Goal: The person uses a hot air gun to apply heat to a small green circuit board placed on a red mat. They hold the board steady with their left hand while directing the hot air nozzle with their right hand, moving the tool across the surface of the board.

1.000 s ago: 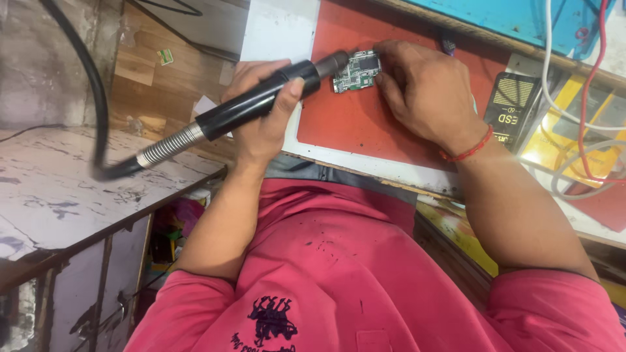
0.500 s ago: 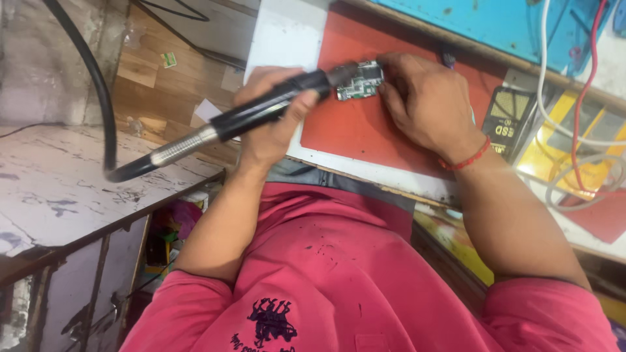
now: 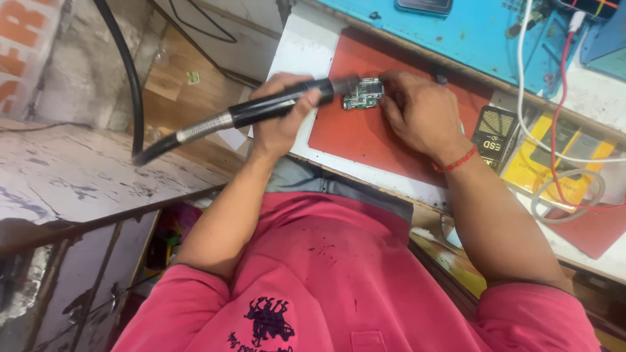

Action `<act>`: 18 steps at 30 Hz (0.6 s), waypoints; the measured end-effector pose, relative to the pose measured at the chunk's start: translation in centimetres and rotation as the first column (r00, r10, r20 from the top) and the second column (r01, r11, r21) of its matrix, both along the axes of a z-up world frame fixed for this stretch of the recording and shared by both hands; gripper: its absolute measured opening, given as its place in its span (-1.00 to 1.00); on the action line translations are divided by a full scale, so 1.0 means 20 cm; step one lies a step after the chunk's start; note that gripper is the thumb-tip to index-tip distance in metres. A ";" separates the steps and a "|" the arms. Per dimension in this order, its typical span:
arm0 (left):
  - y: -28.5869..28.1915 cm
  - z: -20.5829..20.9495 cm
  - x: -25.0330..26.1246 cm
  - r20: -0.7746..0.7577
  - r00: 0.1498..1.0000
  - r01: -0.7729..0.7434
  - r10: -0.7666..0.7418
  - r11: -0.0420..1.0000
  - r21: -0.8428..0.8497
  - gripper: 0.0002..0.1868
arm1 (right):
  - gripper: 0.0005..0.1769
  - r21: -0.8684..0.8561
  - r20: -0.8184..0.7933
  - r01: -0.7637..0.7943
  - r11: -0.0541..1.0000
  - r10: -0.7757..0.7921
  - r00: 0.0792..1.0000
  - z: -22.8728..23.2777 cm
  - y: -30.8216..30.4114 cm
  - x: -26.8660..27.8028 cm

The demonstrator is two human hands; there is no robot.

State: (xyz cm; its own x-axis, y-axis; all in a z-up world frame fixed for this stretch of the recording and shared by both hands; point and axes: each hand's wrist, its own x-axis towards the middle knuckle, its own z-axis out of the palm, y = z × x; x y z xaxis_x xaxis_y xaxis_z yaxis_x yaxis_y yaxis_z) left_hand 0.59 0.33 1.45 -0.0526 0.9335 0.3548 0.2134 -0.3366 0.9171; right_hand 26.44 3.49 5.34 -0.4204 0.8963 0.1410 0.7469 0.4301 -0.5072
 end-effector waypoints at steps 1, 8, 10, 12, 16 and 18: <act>0.00 0.01 0.00 -0.020 0.999 0.027 -0.026 0.999 0.023 -0.62 | -0.68 0.002 -0.007 0.002 1.000 -0.002 1.000 0.00 0.00 0.00; 0.01 -0.10 0.00 -0.019 0.999 -0.029 0.028 0.998 -0.060 -0.60 | -0.66 0.059 0.043 0.004 0.998 -0.006 0.999 -0.11 0.01 0.04; 0.01 -0.14 0.01 -0.068 0.998 -0.007 0.001 0.997 -0.080 -0.60 | -0.66 0.110 0.046 0.002 0.994 -0.007 0.999 -0.12 0.03 0.04; 0.03 -0.13 0.02 -0.122 0.993 -0.017 0.010 0.998 -0.055 -0.61 | -0.64 0.104 0.046 0.022 0.994 -0.027 0.999 -0.09 0.02 0.03; 0.04 -0.09 0.03 0.000 0.998 -0.058 0.059 0.988 -0.143 -0.61 | -0.60 0.070 0.002 0.035 0.997 -0.035 0.999 0.02 0.01 0.00; 0.10 -0.08 0.02 0.007 0.999 -0.031 0.032 0.996 -0.087 -0.62 | -0.59 -0.066 -0.007 0.056 0.996 -0.057 0.998 0.04 0.01 -0.01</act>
State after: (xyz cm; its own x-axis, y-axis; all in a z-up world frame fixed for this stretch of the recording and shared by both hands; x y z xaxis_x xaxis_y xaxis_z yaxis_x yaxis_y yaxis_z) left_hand 1.07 2.38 -0.07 -0.0849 0.9586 0.2719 0.2146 -0.2489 0.9445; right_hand 26.33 3.78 6.18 -0.3679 0.9260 0.0848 0.7642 0.3530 -0.5398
